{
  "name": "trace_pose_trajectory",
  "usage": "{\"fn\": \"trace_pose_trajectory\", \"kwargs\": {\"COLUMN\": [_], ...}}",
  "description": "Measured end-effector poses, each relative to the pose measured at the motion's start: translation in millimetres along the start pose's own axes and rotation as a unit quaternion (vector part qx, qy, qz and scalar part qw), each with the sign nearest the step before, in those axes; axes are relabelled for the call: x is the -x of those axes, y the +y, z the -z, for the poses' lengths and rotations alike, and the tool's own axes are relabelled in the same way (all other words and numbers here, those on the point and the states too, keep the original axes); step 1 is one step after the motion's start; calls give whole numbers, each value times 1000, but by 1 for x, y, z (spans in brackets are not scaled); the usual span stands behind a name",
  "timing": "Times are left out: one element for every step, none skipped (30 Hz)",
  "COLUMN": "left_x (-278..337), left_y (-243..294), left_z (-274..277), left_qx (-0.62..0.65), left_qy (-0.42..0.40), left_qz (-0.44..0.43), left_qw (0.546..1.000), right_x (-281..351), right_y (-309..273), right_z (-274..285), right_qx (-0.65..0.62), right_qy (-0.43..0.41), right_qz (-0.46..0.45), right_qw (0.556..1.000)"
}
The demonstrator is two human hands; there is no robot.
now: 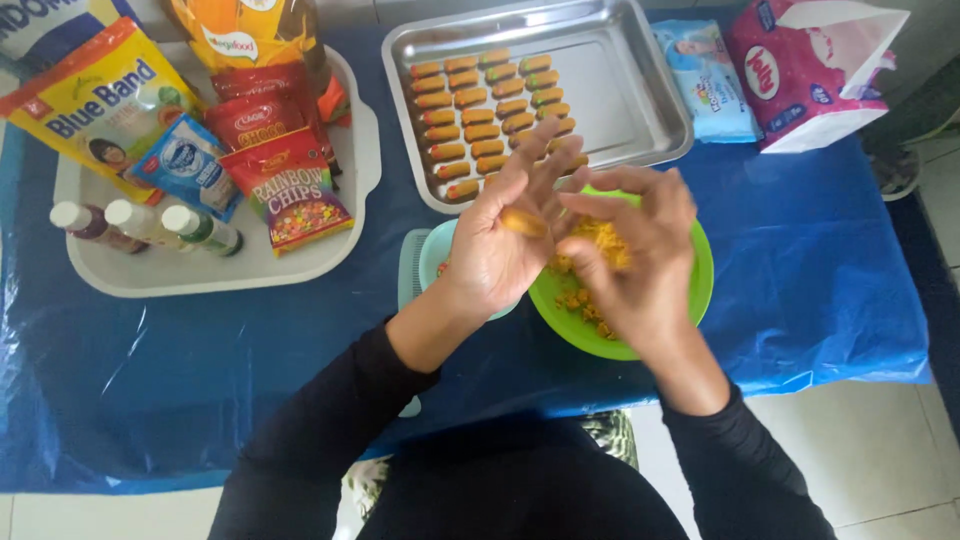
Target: Shaping yellow dough into textured cylinders using a comb and decorating them with colorful sprinkles
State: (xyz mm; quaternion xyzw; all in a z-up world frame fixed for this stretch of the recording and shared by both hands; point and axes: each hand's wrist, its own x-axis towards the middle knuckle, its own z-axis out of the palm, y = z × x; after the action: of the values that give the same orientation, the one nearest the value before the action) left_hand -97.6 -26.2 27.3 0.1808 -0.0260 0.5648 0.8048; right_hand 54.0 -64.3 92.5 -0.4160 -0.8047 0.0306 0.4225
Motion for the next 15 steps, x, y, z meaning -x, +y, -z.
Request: {"fn": "trace_pose_trajectory", "kwargs": {"left_x": [2,4,7,11,15,21,28,36,43,57,71,85,96,106,115], "left_y": [-1,-1,-2,-2,-1,-1,6,14,23,38,53,69,77,84,92], "left_z": [2,4,6,-1,-7,-13,-21,-29,-37,-49,-61,-74,-67,-60,-53], "left_qx": [-1,-12,-24,-25,-32,-39,-38,-153,-267,-269,-481,-667,-669,-761,-835], "left_qy": [4,-30,-63,-60,-60,-56,-49,-31,-11,-4,35,70,73,105,135], "left_qz": [-2,-19,-37,-40,-47,-56,-60,-66,-70,-74,-102,-120,-121,-153,-182], "left_qw": [1000,999,997,997,997,996,996,985,961,960,870,732,730,622,501], "right_x": [4,7,12,11,11,12,10,9,7,13,18,24,29,33,36], "right_y": [0,-1,-2,-4,-7,-9,-13,-16,-20,-9,2,13,22,31,41], "right_z": [-8,-15,-23,-23,-24,-25,-20,-16,-12,-10,-7,-5,-3,1,4], "right_qx": [-4,26,56,52,24,-5,-10,-63,-116,-122,-147,-171,-174,-194,-215], "right_qy": [-2,-11,-19,-22,2,22,16,38,61,56,74,94,92,104,116], "right_qz": [-1,13,28,28,25,20,19,3,-14,-13,-37,-61,-61,-83,-105], "right_qw": [1000,1000,998,998,999,1000,1000,997,991,991,986,979,978,972,964]}}
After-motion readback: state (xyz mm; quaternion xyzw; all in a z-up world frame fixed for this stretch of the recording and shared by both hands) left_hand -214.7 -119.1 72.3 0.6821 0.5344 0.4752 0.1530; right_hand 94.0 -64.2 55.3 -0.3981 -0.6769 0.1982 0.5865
